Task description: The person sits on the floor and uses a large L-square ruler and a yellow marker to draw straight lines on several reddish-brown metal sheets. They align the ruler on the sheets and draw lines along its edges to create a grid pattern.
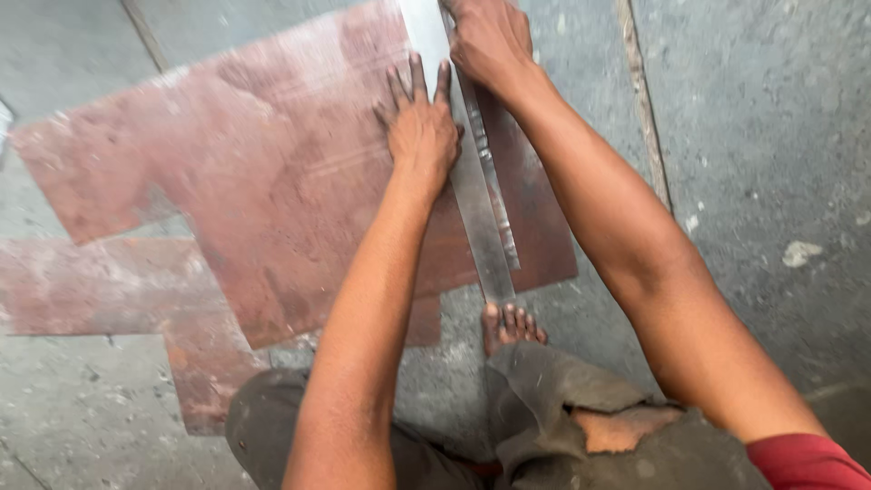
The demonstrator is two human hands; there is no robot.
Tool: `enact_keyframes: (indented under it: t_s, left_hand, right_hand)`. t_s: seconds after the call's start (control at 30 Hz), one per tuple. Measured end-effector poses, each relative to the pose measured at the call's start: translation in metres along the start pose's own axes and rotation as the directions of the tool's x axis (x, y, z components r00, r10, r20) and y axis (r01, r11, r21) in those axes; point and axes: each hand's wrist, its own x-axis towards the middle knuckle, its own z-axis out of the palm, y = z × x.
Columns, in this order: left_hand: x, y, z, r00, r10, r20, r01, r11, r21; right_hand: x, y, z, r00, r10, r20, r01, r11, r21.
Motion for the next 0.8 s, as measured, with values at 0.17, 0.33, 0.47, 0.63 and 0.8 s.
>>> enact_keyframes:
  t_s: [0.17,0.33,0.47,0.63,0.8]
  left_hand:
    - [0.003,-0.001,0.011,0.999,-0.003,0.052,0.007,0.998,-0.065]
    - [0.006,-0.002,0.016,0.998,-0.019,0.052,0.021,0.999,-0.038]
    - [0.007,-0.015,0.021,0.998,-0.029,0.062,0.027,0.999,0.031]
    - [-0.003,-0.049,0.035,1.000,-0.021,-0.017,0.022,0.998,0.051]
    - [-0.020,-0.056,0.044,0.995,-0.010,-0.097,0.009,1.000,-0.007]
  right_hand:
    - [-0.182,-0.026,-0.033,0.974,0.066,0.218,-0.080,0.995,0.056]
    - [-0.342,-0.052,-0.068,0.852,0.222,0.474,-0.251,0.968,-0.001]
    - [-0.342,-0.033,-0.070,0.917,0.228,0.328,-0.311,0.922,0.229]
    - [-0.338,-0.037,-0.058,0.848,0.335,0.411,-0.518,0.690,0.506]
    - [-0.348,-0.077,-0.011,0.920,0.263,0.290,-0.340,0.904,0.260]
